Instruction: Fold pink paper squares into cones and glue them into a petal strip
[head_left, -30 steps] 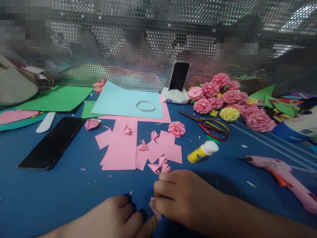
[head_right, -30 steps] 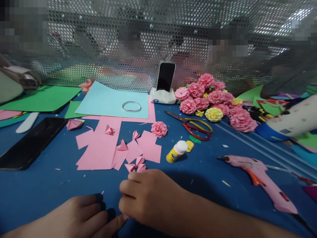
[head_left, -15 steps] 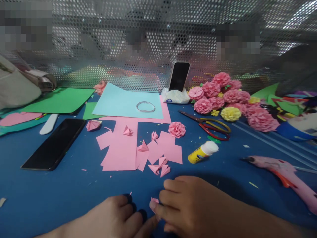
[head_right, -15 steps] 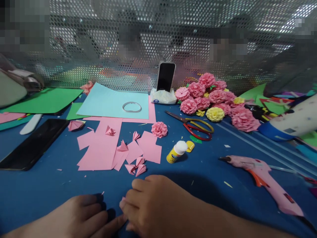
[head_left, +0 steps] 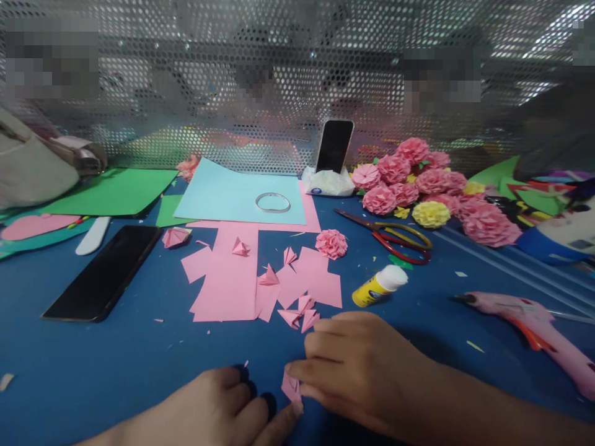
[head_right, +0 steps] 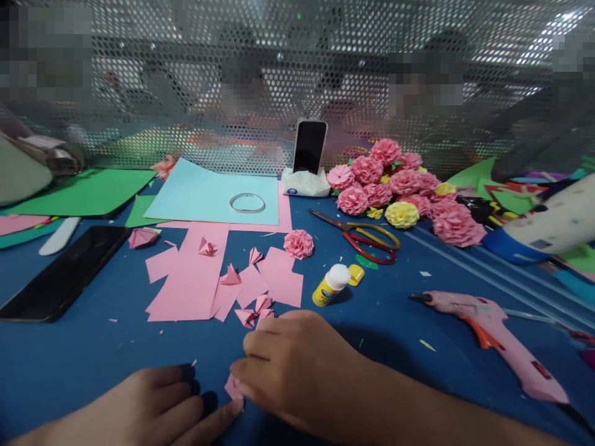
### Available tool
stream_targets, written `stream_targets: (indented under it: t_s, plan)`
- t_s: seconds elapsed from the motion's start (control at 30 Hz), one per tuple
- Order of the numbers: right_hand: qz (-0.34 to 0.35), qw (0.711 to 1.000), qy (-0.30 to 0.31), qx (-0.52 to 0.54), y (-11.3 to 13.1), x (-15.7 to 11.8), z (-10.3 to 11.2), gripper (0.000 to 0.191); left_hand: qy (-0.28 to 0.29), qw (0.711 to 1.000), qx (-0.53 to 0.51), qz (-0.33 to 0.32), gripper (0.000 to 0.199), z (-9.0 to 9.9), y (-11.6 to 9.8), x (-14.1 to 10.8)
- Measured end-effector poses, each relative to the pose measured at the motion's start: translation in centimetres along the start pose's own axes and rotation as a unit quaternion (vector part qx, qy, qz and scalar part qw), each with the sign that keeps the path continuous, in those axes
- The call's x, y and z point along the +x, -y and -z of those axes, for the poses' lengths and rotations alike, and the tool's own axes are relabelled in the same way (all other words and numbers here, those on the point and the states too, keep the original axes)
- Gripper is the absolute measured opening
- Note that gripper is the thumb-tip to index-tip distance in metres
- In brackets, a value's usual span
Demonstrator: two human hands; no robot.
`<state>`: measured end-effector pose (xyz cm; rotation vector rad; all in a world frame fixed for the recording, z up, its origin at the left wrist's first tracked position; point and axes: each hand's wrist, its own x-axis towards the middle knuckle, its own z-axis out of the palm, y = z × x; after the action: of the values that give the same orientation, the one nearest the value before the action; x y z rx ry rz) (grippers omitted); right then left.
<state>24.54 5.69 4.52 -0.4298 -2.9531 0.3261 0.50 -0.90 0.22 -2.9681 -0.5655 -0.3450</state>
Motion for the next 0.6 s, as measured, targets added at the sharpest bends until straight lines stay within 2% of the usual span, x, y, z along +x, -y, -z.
stream_targets:
  t_s: [0.37, 0.5, 0.6]
  plan:
    - [-0.02, 0.998, -0.042, 0.048, 0.2, 0.4, -1.8, 0.023, 0.022, 1.0, 0.009, -0.01, 0.036, 0.0, 0.3, 0.5]
    - [-0.011, 0.998, -0.068, 0.005, 0.4, 0.3, -2.4, 0.021, 0.023, 1.0, 0.012, -0.009, 0.032, 0.4, 0.3, 0.4]
    - [0.01, 0.996, -0.077, -0.036, 0.5, 0.2, -2.8, 0.016, 0.036, 0.999, 0.005, -0.012, 0.037, 0.5, 0.2, 0.3]
